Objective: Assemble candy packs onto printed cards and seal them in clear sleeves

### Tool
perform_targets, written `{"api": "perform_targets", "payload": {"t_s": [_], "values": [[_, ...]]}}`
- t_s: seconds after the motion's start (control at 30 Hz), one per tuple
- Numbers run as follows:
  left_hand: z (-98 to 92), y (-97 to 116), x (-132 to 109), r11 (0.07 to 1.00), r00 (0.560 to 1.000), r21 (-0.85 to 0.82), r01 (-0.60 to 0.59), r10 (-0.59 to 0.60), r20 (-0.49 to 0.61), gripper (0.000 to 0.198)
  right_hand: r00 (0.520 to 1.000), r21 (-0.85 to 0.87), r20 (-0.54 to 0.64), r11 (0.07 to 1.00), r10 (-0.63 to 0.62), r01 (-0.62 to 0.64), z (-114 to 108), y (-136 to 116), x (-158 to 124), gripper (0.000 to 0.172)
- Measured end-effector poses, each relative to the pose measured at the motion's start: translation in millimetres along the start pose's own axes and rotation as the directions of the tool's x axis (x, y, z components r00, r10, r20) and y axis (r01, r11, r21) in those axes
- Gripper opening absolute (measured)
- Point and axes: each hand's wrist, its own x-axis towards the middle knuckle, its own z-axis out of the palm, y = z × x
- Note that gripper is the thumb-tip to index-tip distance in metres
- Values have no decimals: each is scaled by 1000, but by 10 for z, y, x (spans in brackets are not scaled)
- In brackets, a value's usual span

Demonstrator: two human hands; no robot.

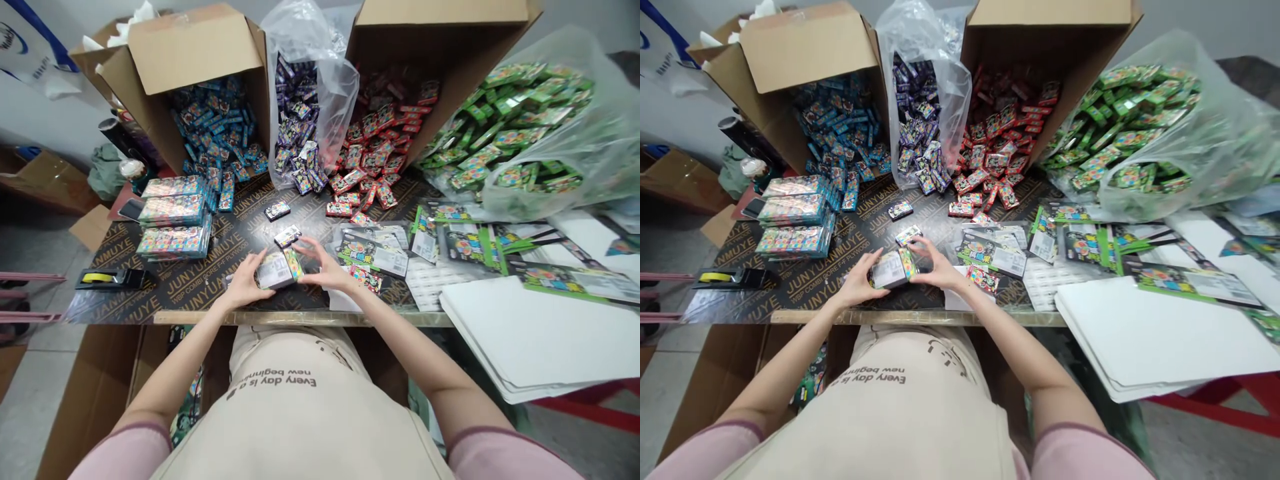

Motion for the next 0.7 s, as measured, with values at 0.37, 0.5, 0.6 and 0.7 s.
{"api": "perform_targets", "payload": {"t_s": [0.37,0.5,0.6,0.7], "values": [[658,439,419,629,819,-776,-46,-421,-390,35,714,526,-598,851,365,5,454,-496,608,45],[714,566,397,267,781,-963,-32,-595,-191,45,699,581,-543,809,464,-86,456,-413,539,38],[591,582,442,61,783,-997,55,-621,5,43,726,600,-525,798,444,-54,446,-377,422,38],[425,525,519,22,814,-984,177,-566,133,30,743,655,-485,755,462,-42,399,-355,340,39]]}}
